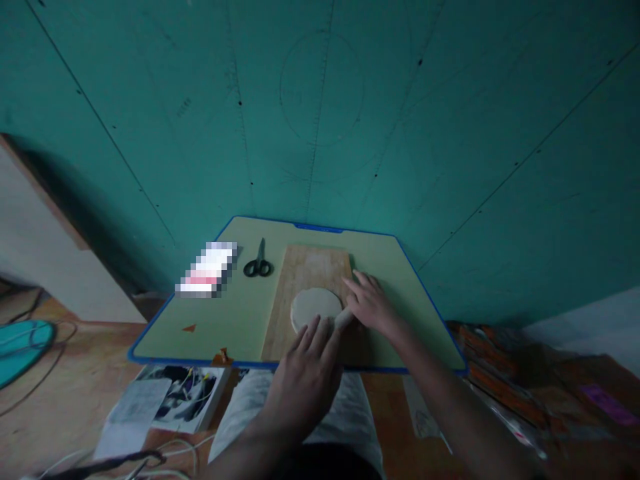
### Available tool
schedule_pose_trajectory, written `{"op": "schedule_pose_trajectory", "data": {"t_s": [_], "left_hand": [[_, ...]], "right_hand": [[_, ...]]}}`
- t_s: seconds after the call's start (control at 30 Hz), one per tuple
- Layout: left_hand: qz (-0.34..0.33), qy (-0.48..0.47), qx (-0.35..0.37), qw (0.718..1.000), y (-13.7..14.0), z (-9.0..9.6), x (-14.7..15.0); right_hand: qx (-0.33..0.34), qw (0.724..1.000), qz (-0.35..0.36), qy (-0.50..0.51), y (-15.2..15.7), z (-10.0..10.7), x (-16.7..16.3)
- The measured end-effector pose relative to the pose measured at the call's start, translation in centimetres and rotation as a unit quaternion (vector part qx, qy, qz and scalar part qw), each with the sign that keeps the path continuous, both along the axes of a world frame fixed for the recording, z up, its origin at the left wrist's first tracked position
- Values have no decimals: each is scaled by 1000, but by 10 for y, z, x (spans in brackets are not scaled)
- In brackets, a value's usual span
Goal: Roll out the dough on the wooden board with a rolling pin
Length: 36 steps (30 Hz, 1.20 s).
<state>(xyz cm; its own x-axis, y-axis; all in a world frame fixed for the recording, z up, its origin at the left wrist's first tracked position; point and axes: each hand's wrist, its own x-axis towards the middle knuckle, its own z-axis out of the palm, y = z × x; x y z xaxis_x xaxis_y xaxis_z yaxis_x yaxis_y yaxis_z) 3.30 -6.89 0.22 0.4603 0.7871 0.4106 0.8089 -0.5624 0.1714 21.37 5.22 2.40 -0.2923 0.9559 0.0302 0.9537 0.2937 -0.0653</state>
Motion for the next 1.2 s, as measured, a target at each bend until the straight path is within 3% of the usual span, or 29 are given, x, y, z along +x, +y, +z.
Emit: {"op": "schedule_pose_trajectory", "data": {"t_s": [0.37,0.57,0.83,0.93,1.1,1.2], "left_hand": [[28,-53,-30,998,40,-23,-51],[103,-58,-84,989,71,-15,-82],[154,-74,-118,978,121,-1,-108],[162,-87,-126,975,115,-9,-109],[169,-99,-66,978,84,-27,-104],[139,-108,-55,983,68,-29,-98]], "right_hand": [[0,999,-2,42,43,8,-49],[14,997,-45,60,60,11,-72],[55,997,-32,36,56,15,-82],[69,997,-21,26,49,19,-83],[44,999,-16,23,33,23,-78],[40,999,-9,22,19,23,-71]]}}
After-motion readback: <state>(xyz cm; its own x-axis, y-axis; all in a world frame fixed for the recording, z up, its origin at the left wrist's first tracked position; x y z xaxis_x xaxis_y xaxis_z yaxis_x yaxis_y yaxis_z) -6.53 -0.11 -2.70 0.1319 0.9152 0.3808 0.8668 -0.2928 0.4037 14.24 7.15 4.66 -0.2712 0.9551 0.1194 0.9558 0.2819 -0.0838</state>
